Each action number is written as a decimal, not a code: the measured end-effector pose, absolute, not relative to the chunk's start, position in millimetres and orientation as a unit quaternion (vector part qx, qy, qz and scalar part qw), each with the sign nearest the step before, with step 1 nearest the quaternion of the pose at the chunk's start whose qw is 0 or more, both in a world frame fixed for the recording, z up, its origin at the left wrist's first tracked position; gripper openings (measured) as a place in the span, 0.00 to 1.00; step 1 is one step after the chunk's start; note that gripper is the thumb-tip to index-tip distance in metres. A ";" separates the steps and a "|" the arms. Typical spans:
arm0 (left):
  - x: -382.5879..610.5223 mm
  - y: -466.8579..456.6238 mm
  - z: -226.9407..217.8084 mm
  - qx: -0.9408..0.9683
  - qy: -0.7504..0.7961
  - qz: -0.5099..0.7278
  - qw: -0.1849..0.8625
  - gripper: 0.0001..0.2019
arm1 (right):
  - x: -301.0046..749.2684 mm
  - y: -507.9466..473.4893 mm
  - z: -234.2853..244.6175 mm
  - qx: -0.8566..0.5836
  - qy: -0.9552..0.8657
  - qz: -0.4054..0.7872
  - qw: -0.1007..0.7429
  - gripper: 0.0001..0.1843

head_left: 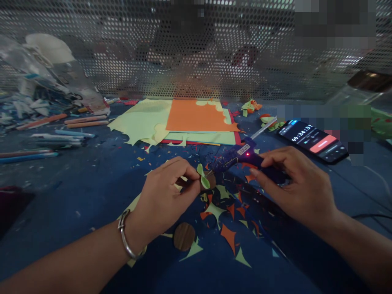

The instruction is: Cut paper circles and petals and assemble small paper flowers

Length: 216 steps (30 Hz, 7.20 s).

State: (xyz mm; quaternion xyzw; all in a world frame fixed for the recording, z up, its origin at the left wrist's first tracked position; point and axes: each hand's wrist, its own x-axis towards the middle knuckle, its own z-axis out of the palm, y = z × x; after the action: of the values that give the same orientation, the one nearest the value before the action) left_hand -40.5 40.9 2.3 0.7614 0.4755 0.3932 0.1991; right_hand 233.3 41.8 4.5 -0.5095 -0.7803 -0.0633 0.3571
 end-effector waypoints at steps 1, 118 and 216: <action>-40.7 39.7 3.0 0.755 0.473 0.415 0.186 0.07 | 233.7 42.2 3.9 -0.515 -0.775 -0.057 0.361 0.07; -45.8 41.7 5.9 0.817 0.334 0.410 0.230 0.10 | 184.9 25.9 18.5 -0.392 -0.800 0.300 0.340 0.09; -40.8 35.3 4.7 0.824 0.349 0.423 0.143 0.06 | 180.4 21.7 18.7 -0.435 -0.802 0.173 0.372 0.03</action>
State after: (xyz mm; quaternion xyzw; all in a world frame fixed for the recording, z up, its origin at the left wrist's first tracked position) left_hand -40.8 35.3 4.7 0.8238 0.3491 0.4229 0.1435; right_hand 180.4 21.7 18.7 -0.4346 -0.8015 0.1734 0.3722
